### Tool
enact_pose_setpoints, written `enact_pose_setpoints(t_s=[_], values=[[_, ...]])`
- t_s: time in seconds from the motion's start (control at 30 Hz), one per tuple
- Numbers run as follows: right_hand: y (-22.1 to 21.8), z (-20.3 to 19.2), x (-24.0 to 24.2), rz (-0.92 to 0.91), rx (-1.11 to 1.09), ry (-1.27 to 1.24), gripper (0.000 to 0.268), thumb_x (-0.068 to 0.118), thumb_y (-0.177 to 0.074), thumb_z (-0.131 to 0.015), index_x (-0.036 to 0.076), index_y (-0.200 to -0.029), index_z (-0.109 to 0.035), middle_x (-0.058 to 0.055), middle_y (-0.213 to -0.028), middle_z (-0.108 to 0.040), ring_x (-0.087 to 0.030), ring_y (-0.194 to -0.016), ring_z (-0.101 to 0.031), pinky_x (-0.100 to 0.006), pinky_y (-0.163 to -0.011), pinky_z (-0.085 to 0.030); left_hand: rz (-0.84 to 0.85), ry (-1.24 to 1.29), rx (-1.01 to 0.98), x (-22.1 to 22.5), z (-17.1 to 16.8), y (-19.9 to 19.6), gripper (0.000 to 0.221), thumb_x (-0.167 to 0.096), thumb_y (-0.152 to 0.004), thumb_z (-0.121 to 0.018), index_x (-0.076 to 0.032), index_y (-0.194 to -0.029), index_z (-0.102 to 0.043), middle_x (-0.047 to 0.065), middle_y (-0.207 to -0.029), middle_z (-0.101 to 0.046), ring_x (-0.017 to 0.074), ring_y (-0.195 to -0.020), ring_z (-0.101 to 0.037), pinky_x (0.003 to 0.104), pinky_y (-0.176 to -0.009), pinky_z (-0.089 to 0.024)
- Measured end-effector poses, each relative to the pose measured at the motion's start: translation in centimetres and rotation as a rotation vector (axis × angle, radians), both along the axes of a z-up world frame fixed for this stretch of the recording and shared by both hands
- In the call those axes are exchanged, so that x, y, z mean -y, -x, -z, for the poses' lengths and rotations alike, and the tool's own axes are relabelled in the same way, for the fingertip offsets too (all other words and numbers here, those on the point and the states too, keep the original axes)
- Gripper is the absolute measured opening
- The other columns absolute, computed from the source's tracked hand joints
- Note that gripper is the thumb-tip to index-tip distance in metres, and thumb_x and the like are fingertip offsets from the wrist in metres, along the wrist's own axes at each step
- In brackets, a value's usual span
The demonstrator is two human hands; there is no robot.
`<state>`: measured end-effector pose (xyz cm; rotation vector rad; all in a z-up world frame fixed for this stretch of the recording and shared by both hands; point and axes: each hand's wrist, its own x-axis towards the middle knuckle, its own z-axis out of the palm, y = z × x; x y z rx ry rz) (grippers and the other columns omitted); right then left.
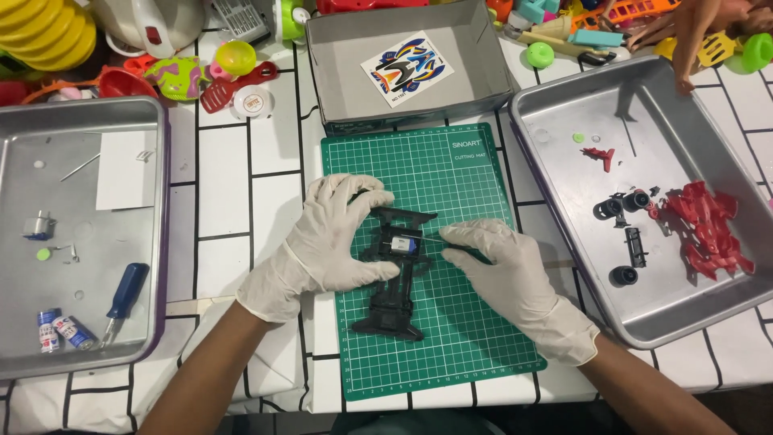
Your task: Assembling a toy car chassis by installing internal components like gears and a motor.
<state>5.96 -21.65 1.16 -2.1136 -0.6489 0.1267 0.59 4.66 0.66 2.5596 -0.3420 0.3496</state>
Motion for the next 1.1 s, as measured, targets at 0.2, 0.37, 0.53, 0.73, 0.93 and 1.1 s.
enact_pose_setpoints(t_s=[0.2, 0.37, 0.53, 0.73, 0.93, 1.1], values=[[-0.1, 0.7, -0.2, 0.007, 0.025, 0.059, 0.032, 0.011, -0.079, -0.085, 0.016, -0.111, -0.082, -0.005, -0.105, -0.079, -0.021, -0.105, -0.073, -0.03, -0.087, -0.062, 0.096, -0.015, -0.08, -1.6, -0.2, -0.1, 0.086, -0.077, -0.066, -0.08, -0.021, -0.129, -0.063, 0.007, -0.134, -0.052, 0.0291, -0.131, -0.045, 0.048, -0.118, -0.028], [0.0, -0.6, -0.7, -0.031, 0.039, 0.16, 0.034, 0.014, -0.082, -0.082, 0.018, -0.116, -0.08, -0.005, -0.108, -0.078, -0.022, -0.106, -0.073, -0.032, -0.087, -0.062, 0.105, -0.015, -0.094, -1.6, -0.2, -0.1, 0.087, -0.077, -0.066, -0.079, -0.021, -0.13, -0.063, 0.007, -0.137, -0.051, 0.0297, -0.133, -0.043, 0.05, -0.118, -0.026], [0.1, -0.4, -0.8, 0.0, -0.003, 0.19, 0.035, 0.013, -0.084, -0.08, 0.021, -0.118, -0.079, -0.003, -0.107, -0.078, -0.021, -0.104, -0.074, -0.031, -0.087, -0.062, 0.078, -0.014, -0.085, -1.4, 0.1, -0.2, 0.087, -0.079, -0.065, -0.08, -0.021, -0.127, -0.064, 0.007, -0.136, -0.051, 0.0293, -0.133, -0.043, 0.05, -0.118, -0.027], [0.2, 0.0, -0.7, -0.012, 0.062, 0.176, 0.033, 0.018, -0.085, -0.081, 0.02, -0.118, -0.079, -0.002, -0.107, -0.078, -0.021, -0.106, -0.073, -0.031, -0.089, -0.061, 0.094, -0.022, -0.078, -1.6, 0.5, -0.3, 0.088, -0.082, -0.064, -0.077, -0.024, -0.128, -0.064, 0.005, -0.136, -0.049, 0.0272, -0.132, -0.042, 0.05, -0.118, -0.026], [0.3, -0.9, -0.9, -0.032, 0.045, 0.224, 0.034, 0.018, -0.087, -0.077, 0.02, -0.122, -0.077, -0.003, -0.112, -0.076, -0.022, -0.112, -0.071, -0.034, -0.093, -0.059, 0.103, -0.012, -0.074, -1.7, 0.3, -0.2, 0.09, -0.083, -0.063, -0.077, -0.023, -0.128, -0.063, 0.005, -0.136, -0.049, 0.027, -0.132, -0.042, 0.049, -0.118, -0.026], [0.8, -4.3, -0.2, 0.017, 0.198, 0.249, 0.046, 0.018, -0.08, -0.085, 0.017, -0.125, -0.075, -0.007, -0.107, -0.077, -0.025, -0.1, -0.074, -0.035, -0.082, -0.062, 0.11, -0.008, -0.059, -1.8, 0.0, -0.5, 0.095, -0.081, -0.059, -0.082, -0.022, -0.131, -0.062, 0.004, -0.132, -0.054, 0.0277, -0.129, -0.049, 0.05, -0.116, -0.034]])
